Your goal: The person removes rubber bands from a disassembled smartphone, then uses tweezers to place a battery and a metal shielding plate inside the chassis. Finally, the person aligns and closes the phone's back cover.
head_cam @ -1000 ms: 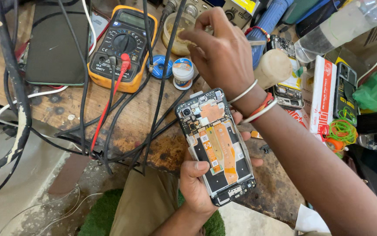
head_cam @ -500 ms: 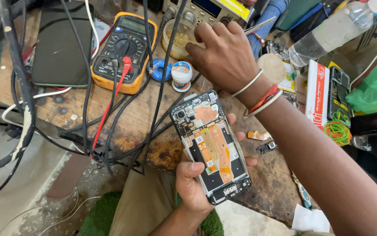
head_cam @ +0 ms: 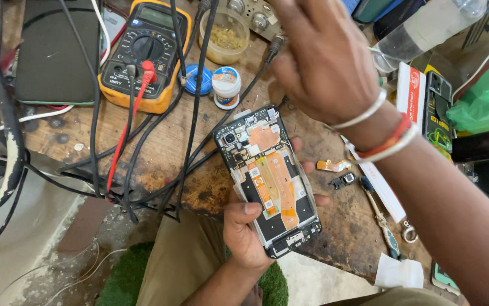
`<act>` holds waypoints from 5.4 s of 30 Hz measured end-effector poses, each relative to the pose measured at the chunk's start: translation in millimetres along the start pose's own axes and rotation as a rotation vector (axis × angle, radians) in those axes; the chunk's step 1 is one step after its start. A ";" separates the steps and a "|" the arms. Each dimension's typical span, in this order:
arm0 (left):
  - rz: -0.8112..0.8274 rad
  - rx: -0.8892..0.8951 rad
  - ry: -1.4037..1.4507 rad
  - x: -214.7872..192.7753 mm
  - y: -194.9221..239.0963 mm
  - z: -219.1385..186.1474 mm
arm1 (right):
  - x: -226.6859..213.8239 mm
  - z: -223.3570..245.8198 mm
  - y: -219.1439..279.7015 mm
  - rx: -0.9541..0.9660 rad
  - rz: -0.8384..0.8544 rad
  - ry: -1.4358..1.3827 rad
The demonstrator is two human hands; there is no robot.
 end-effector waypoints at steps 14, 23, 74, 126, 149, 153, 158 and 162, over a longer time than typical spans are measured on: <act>-0.020 -0.058 -0.083 7.4 0.9 4.3 | -98.6 21.5 147.2 0.823 0.025 -0.214; -0.029 -0.004 -0.126 8.4 0.2 5.5 | -97.2 12.3 174.4 1.020 -0.127 -0.577; 0.016 -0.078 -0.190 11.3 1.7 9.0 | -52.5 68.5 146.2 0.436 0.505 -0.711; -0.074 0.031 -0.134 2.4 -1.3 -5.7 | -33.5 102.3 126.5 -0.207 0.199 -0.512; -0.081 0.006 -0.223 3.9 -0.2 -7.5 | -29.2 111.1 114.9 -0.139 0.353 -0.595; -0.054 0.019 -0.113 2.8 -2.8 -6.0 | -35.7 96.3 121.6 0.042 0.414 -0.753; -0.066 0.078 -0.135 3.7 0.6 -9.4 | -43.9 31.2 147.7 0.698 0.304 -0.361; -0.088 0.137 -0.128 4.5 4.8 -12.5 | -30.6 7.4 162.2 0.736 0.266 -0.238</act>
Point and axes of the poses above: each hand's wrist, its own y-axis away from the middle knuckle, its own x-axis out of the palm, z = x × y, the point moved 7 cm from there along -y, towards the middle knuckle, and after that the axes turned 11 degrees about -y, right-handed, at the moved point
